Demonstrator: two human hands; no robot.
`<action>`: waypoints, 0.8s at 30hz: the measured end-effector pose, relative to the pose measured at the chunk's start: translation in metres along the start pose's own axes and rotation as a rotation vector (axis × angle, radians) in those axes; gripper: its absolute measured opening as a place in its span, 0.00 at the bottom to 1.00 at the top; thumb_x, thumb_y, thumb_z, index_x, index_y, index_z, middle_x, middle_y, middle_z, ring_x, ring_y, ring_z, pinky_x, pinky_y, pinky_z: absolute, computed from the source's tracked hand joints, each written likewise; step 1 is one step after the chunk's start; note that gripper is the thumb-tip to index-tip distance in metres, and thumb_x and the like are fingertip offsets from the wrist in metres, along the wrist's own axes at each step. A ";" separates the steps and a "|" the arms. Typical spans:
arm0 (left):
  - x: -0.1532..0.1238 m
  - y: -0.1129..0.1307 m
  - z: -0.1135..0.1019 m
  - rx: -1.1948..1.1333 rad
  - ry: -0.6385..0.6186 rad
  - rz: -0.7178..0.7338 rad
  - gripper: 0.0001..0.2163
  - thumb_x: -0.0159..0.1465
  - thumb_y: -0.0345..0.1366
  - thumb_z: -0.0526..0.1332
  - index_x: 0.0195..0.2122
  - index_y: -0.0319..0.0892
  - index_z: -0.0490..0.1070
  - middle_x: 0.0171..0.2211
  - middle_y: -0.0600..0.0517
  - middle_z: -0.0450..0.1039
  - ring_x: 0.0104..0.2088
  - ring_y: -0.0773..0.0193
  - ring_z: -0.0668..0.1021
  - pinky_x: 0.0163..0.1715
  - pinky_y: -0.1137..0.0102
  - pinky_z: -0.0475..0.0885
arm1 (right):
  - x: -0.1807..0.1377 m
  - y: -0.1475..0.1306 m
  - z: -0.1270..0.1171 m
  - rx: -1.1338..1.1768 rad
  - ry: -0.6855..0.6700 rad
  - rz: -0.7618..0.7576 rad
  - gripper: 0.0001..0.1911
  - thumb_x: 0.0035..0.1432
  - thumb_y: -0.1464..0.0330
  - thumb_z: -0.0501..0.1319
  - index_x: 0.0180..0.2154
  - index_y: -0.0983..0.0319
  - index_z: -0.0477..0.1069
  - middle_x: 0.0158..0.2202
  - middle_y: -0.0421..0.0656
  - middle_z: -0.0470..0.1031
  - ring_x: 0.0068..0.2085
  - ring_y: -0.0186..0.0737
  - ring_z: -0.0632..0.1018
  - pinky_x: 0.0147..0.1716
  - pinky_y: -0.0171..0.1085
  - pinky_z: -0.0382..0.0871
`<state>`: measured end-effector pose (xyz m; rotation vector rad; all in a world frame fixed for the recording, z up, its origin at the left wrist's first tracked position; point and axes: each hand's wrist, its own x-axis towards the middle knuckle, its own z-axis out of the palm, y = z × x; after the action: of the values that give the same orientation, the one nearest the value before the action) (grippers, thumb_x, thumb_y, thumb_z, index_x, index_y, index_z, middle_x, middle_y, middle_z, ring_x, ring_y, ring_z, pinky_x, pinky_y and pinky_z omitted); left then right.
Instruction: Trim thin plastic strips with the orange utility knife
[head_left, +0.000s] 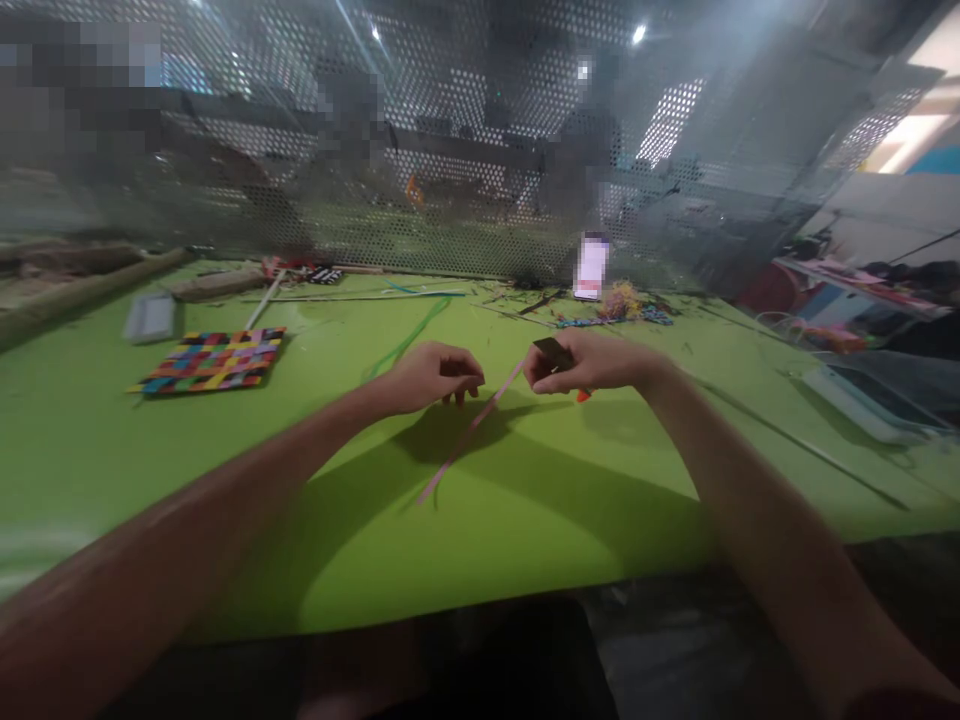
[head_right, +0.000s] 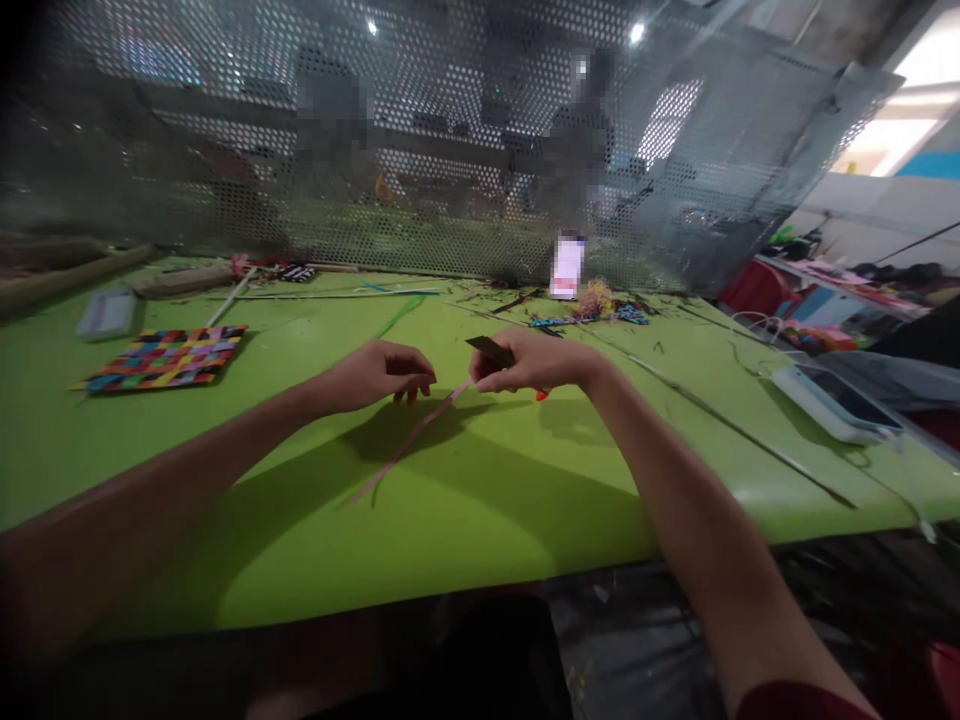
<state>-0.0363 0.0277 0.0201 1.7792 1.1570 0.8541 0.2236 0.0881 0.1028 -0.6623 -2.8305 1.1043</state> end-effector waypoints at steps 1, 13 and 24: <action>0.000 0.000 0.000 0.020 -0.013 0.010 0.10 0.61 0.39 0.67 0.37 0.37 0.79 0.30 0.45 0.81 0.27 0.63 0.80 0.27 0.70 0.73 | -0.001 0.001 -0.003 0.006 -0.024 0.031 0.12 0.59 0.61 0.65 0.35 0.64 0.73 0.28 0.40 0.72 0.28 0.30 0.70 0.27 0.29 0.64; -0.018 0.032 0.018 0.213 -0.355 0.075 0.06 0.60 0.31 0.64 0.35 0.38 0.80 0.31 0.50 0.81 0.30 0.65 0.79 0.31 0.72 0.70 | -0.015 0.008 0.011 0.216 -0.133 0.208 0.20 0.66 0.53 0.60 0.45 0.60 0.56 0.30 0.36 0.63 0.26 0.28 0.66 0.22 0.28 0.61; -0.020 0.020 0.047 0.408 -0.055 -0.076 0.08 0.58 0.26 0.62 0.35 0.37 0.80 0.29 0.50 0.80 0.27 0.65 0.76 0.29 0.72 0.67 | -0.034 0.012 0.070 -0.592 0.169 0.066 0.12 0.72 0.68 0.50 0.43 0.64 0.71 0.39 0.46 0.73 0.34 0.35 0.71 0.32 0.32 0.59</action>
<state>0.0044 -0.0080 0.0158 2.0529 1.4282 0.5452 0.2463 0.0374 0.0465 -0.8285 -2.9898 0.1745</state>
